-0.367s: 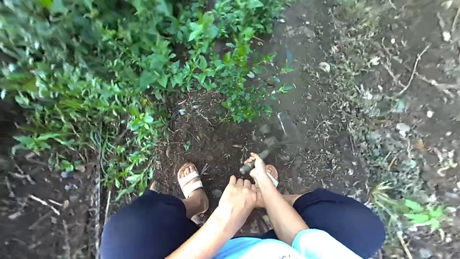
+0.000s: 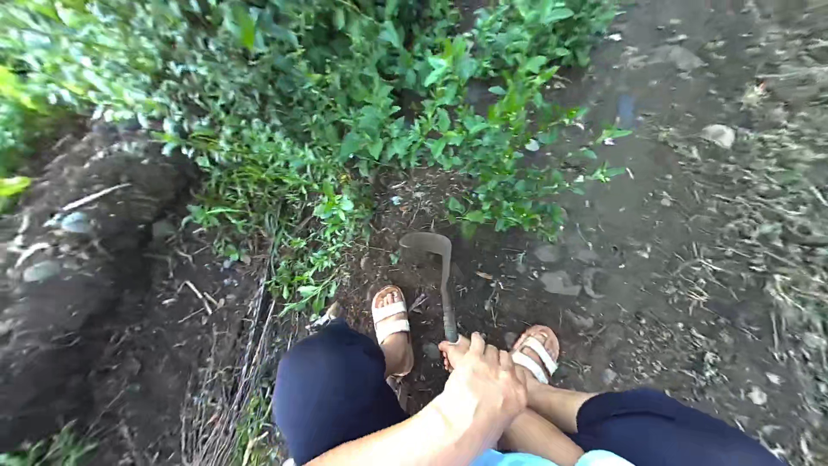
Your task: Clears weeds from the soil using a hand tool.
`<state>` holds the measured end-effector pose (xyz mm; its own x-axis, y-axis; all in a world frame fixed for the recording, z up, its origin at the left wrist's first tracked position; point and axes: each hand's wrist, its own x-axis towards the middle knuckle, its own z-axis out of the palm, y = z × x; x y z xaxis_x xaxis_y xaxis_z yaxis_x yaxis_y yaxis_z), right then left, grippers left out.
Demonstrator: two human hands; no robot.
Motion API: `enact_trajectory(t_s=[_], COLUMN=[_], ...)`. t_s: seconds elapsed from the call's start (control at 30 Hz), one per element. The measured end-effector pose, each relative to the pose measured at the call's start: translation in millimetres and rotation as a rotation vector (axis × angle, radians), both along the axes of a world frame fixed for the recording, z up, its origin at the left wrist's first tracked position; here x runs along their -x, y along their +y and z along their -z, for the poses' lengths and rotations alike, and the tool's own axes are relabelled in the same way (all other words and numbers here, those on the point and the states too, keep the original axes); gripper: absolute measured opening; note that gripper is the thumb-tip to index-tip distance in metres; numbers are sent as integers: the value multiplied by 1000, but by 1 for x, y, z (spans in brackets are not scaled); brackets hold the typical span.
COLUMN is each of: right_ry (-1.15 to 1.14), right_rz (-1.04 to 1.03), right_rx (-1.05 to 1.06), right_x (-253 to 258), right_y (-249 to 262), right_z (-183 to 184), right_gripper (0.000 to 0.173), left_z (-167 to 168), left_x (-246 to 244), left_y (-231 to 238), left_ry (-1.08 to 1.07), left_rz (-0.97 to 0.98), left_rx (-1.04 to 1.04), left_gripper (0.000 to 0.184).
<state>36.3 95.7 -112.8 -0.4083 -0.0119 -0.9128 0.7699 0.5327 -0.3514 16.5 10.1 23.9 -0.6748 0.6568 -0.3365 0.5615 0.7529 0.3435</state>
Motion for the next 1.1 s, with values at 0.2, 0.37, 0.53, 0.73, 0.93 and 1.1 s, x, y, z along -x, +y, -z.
enact_trajectory(t_s=[0.2, 0.37, 0.53, 0.73, 0.93, 1.1], right_ry=[79, 127, 326, 134, 305, 172], right_rz=[152, 295, 612, 307, 475, 300], right_rx=[166, 103, 150, 3, 121, 140], right_x=[50, 95, 163, 123, 167, 136], right_y=[-27, -35, -75, -50, -74, -86], right_z=[110, 103, 118, 149, 120, 144], right_gripper=[28, 35, 39, 38, 34, 37], left_z=[-42, -42, -35, -38, -35, -31], left_x=[5, 3, 3, 25, 28, 37], left_y=[-13, -31, -44, -59, -55, -43], left_ry=[-256, -279, -392, -413, -415, -435], left_rz=[62, 65, -64, 48, 41, 10], left_rx=[6, -65, 38, 66, 12, 98], left_gripper=[28, 30, 33, 35, 34, 32])
